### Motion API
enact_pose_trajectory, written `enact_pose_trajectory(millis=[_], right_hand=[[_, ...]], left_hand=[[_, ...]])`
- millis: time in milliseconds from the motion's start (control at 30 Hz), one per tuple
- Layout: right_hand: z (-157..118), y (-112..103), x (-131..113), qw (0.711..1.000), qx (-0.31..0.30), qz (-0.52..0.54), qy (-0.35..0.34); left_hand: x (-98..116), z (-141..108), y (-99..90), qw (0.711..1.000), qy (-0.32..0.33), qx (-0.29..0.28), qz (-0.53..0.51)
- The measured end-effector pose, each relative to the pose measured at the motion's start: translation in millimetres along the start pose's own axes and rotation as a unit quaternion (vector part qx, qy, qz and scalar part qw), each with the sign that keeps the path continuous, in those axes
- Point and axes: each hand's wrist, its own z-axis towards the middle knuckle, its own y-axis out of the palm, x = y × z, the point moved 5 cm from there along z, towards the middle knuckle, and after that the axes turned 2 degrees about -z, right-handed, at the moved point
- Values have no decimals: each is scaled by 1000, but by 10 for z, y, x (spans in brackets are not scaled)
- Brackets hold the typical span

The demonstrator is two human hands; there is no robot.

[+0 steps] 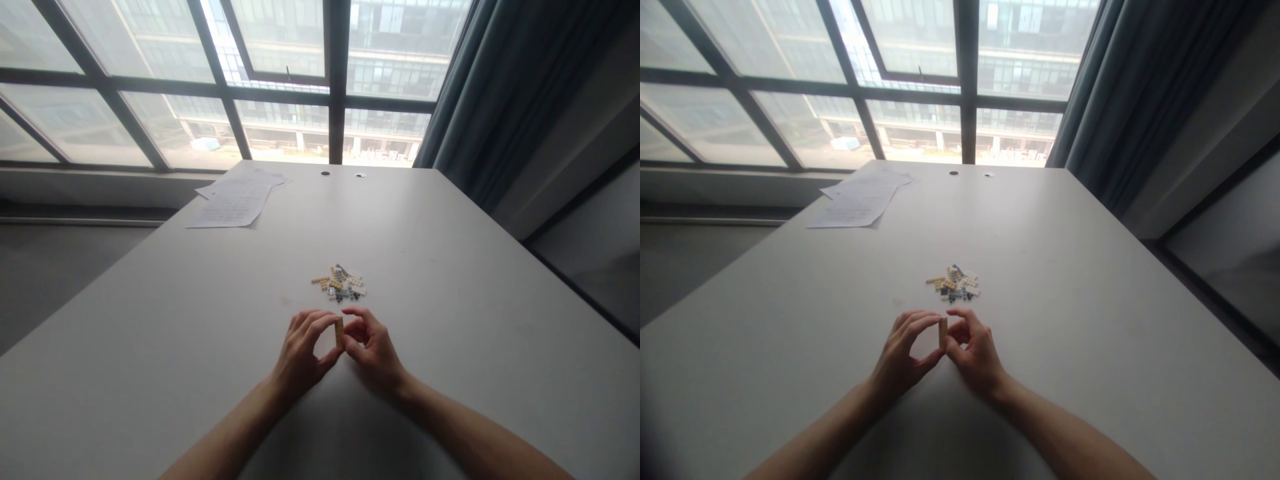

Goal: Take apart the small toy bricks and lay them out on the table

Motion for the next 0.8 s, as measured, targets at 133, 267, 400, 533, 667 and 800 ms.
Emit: enact_pose_trajectory(millis=[133, 267, 400, 533, 667, 800], right_hand=[[17, -54, 21, 999, 40, -36, 1], [45, -124, 32, 996, 81, -48, 0], [55, -138, 38, 995, 87, -53, -6], [54, -138, 30, 995, 86, -58, -4], [66, -145, 29, 995, 90, -49, -3], [75, -146, 54, 994, 96, -45, -3]], left_hand=[[-189, 49, -134, 999, -39, -14, -9], [-470, 47, -233, 985, -122, -118, -9], [-559, 0, -187, 970, -117, -211, 1], [-565, -23, -137, 970, -108, -217, 6], [-569, -16, -152, 973, -103, -208, -1], [-673, 105, -183, 977, -120, -178, -5]])
